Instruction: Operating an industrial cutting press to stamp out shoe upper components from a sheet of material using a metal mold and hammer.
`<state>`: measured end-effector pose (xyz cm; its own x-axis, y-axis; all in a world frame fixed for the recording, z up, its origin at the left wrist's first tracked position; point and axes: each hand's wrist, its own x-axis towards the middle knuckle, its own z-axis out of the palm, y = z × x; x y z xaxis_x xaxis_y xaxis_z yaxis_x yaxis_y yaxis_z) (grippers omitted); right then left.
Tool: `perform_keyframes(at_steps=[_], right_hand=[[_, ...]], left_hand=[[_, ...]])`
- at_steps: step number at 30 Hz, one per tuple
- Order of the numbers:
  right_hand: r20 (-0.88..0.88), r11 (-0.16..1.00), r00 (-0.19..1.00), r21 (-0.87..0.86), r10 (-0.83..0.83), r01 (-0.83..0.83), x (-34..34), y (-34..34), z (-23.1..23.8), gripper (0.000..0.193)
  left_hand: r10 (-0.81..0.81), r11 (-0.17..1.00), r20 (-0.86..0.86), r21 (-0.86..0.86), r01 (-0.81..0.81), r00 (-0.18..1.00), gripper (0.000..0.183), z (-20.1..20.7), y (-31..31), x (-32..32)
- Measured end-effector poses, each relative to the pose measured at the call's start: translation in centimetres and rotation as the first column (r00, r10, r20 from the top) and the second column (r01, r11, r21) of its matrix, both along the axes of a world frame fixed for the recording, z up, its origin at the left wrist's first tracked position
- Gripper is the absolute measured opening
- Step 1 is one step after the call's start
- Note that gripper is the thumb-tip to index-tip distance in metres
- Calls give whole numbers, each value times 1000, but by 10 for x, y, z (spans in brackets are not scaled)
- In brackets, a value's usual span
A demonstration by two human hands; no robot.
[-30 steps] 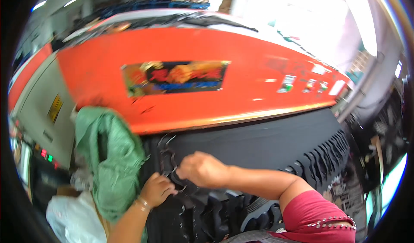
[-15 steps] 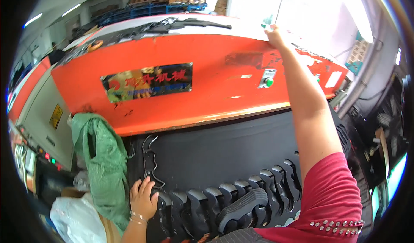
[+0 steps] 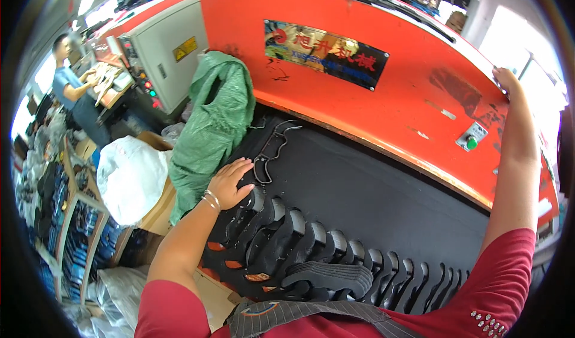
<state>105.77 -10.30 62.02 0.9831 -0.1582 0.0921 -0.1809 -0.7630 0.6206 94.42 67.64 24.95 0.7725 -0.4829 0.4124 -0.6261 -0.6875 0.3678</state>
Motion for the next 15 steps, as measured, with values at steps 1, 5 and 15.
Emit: perform_keyframes(at_steps=[1, 5, 15], right_hand=[[1, 931, 994, -349, 112, -105, -6, -29, 12, 23], [550, 909, 811, 412, -196, -59, -10, -52, 16, 27], [233, -933, 955, 266, -182, -243, -80, -69, 58, 18]], left_hand=[[-29, 999, 24, -12, 30, 999, 50, -15, -5, 4], [36, 999, -7, 15, -36, 999, 49, -18, -15, 0], [173, 984, 2, -44, -172, 985, 50, -29, -11, 1]])
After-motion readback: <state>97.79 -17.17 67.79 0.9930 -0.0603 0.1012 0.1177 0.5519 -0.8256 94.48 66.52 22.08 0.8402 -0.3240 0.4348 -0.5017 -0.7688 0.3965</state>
